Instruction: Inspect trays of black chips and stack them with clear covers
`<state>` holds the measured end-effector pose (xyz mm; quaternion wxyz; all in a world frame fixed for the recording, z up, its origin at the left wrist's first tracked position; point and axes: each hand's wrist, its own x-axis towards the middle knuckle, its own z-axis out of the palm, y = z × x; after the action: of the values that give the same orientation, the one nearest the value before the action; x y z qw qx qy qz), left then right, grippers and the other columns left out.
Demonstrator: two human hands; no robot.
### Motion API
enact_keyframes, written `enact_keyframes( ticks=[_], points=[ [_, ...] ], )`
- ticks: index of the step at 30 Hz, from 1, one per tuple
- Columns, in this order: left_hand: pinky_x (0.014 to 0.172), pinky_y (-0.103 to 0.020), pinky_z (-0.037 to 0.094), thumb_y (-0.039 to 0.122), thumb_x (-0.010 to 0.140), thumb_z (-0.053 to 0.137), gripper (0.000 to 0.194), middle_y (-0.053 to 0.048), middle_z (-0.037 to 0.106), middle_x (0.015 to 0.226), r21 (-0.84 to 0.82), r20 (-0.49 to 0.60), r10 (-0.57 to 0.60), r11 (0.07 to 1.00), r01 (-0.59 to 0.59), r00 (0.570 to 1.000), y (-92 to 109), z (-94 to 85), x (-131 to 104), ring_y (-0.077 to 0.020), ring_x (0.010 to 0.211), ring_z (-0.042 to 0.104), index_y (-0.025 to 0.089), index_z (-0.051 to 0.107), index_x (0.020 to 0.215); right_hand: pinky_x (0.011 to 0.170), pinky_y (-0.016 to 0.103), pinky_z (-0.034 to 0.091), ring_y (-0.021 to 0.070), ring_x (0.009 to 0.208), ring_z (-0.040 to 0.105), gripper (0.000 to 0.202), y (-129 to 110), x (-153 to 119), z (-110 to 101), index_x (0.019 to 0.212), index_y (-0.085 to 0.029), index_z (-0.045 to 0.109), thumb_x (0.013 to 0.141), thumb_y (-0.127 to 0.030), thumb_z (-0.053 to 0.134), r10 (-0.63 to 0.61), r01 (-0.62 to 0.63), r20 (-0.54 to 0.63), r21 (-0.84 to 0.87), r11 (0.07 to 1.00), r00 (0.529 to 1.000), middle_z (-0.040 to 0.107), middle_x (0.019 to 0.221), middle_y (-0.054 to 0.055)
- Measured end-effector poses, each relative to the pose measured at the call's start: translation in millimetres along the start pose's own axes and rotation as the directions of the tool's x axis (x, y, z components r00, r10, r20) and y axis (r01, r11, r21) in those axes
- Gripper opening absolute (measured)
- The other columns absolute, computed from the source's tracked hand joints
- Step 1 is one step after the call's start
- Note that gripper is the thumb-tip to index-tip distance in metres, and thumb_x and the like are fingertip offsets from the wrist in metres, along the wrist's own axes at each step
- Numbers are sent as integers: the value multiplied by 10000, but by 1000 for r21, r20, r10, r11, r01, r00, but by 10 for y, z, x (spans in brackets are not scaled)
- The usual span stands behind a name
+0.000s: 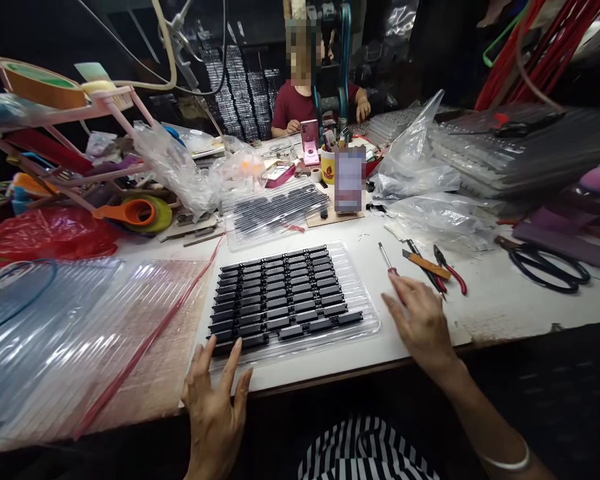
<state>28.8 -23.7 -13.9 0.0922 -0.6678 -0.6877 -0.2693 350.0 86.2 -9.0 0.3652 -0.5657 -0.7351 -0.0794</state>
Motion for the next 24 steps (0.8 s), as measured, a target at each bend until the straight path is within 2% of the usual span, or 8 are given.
enact_keyframes(
  ticks=[4,7,13,17,19,22,24],
  points=[
    [1091,-566,207,223,913,479,572,-80,261,1536,-73,11,15,997,-15,1000,13,25,-2,-335,1410,198,353,304,1441,991,499,342,307,1234,481,462,-524,-250,-19,1308,-71,468,960,-371,420,-198,194,161,43,980,967,576,1277,195],
    [1097,-581,195,226,917,473,600,-75,281,1533,-83,24,-16,996,18,1000,15,27,-13,-328,1422,158,357,250,1459,1028,535,298,340,1313,393,521,-750,-351,19,1305,-8,454,956,-392,417,-246,247,224,25,969,943,480,1362,251],
    [1088,-611,188,247,927,454,582,-96,261,1542,-75,29,-86,993,88,996,-8,45,-34,-334,1431,103,328,246,1464,1037,506,314,288,1314,407,474,-745,-303,37,1311,-28,453,970,-351,393,-222,219,207,41,975,953,506,1353,216],
    [1109,-576,192,280,931,442,572,-79,262,1544,-115,5,-95,989,95,995,-21,56,-32,-313,1426,152,325,243,1466,1033,536,325,333,1342,355,565,-748,-293,63,1331,-17,440,947,-431,421,-226,226,226,29,974,947,450,1388,251],
    [1114,-557,204,308,930,442,562,-63,254,1548,-132,4,-111,985,111,994,-19,45,-26,-305,1418,189,333,257,1460,1040,522,332,321,1342,360,572,-749,-294,78,1337,-36,440,940,-448,429,-229,223,236,52,973,944,462,1383,239],
    [1115,-529,238,358,923,447,544,-57,242,1552,-161,8,-216,963,215,976,-10,11,-3,-298,1398,253,320,300,1445,1055,498,333,281,1344,366,537,-733,-285,92,1365,-48,396,954,-393,425,-209,193,209,94,977,955,482,1377,213],
    [1117,-503,255,386,917,448,540,-74,291,1531,-191,1,-285,941,280,959,-14,-15,23,-286,1380,299,287,332,1434,1054,502,332,283,1351,355,534,-724,-275,99,1367,-48,390,952,-381,435,-209,191,198,109,976,958,471,1385,215]
  ],
)
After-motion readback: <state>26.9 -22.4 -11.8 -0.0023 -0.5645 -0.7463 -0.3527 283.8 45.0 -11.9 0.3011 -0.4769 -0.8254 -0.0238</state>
